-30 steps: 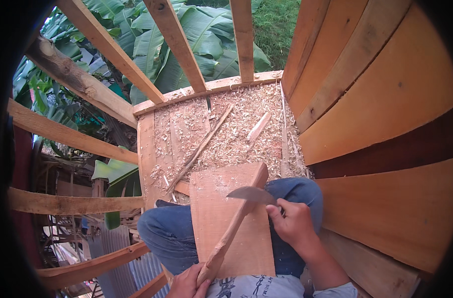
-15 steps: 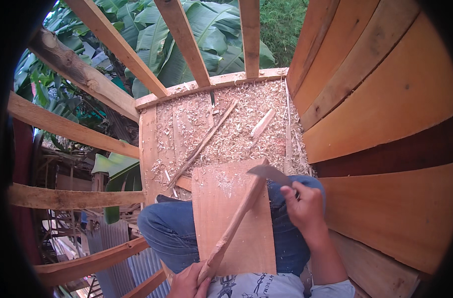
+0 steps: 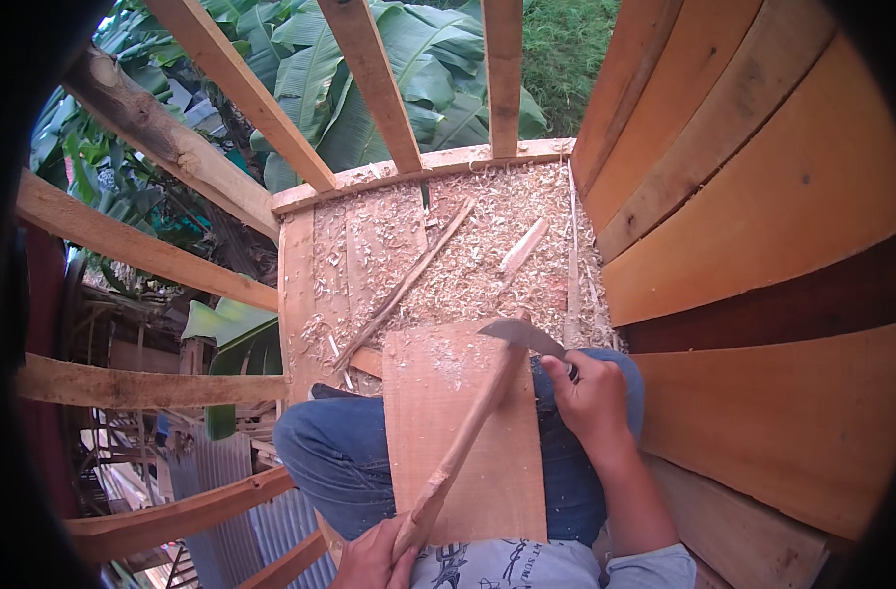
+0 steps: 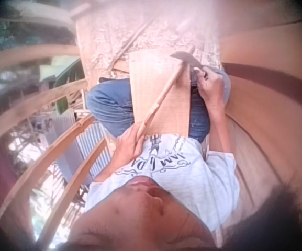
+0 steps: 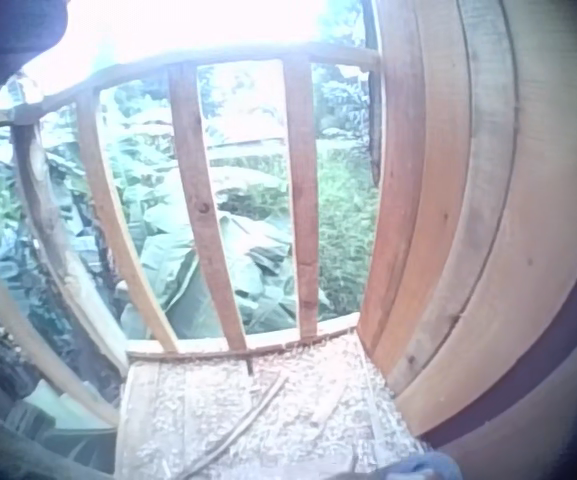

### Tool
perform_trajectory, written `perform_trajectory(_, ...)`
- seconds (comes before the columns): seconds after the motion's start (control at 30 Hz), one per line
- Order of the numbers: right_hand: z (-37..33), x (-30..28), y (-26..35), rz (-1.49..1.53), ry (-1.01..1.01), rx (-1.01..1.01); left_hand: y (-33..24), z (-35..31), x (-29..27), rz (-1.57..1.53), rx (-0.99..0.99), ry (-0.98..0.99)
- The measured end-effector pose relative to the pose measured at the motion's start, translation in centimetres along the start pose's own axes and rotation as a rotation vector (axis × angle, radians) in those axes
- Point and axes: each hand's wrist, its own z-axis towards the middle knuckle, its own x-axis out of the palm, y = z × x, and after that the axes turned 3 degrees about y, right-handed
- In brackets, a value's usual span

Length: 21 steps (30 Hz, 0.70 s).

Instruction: The person sits cross-legged on a wooden platform and uses a curved knife to carve a rectangular piece of wood. They repeatedly shave thin layers from the wood's surface, creating a pile of wood shavings on the platform.

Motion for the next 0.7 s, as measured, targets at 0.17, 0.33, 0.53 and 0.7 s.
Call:
perform_trajectory(0.17,-3.1,0.0,2.8,-0.036,0.170,-0.212,0.3,-0.1,0.4,0.033,-0.001,-0.002)
perform_trajectory(0.33,0.3,-1.0,1.2,-0.216,0.108,-0.148,0.0,-0.2,0.2,0.032,-0.011,0.001)
perform_trajectory(0.53,1.2,-2.8,1.6,-0.203,0.036,-0.044,-0.2,-0.1,0.2,0.052,0.007,-0.004)
perform_trajectory(0.7,-1.7,-2.6,3.4,-0.249,0.123,-0.187,0.0,-0.2,0.3,0.082,-0.020,0.024)
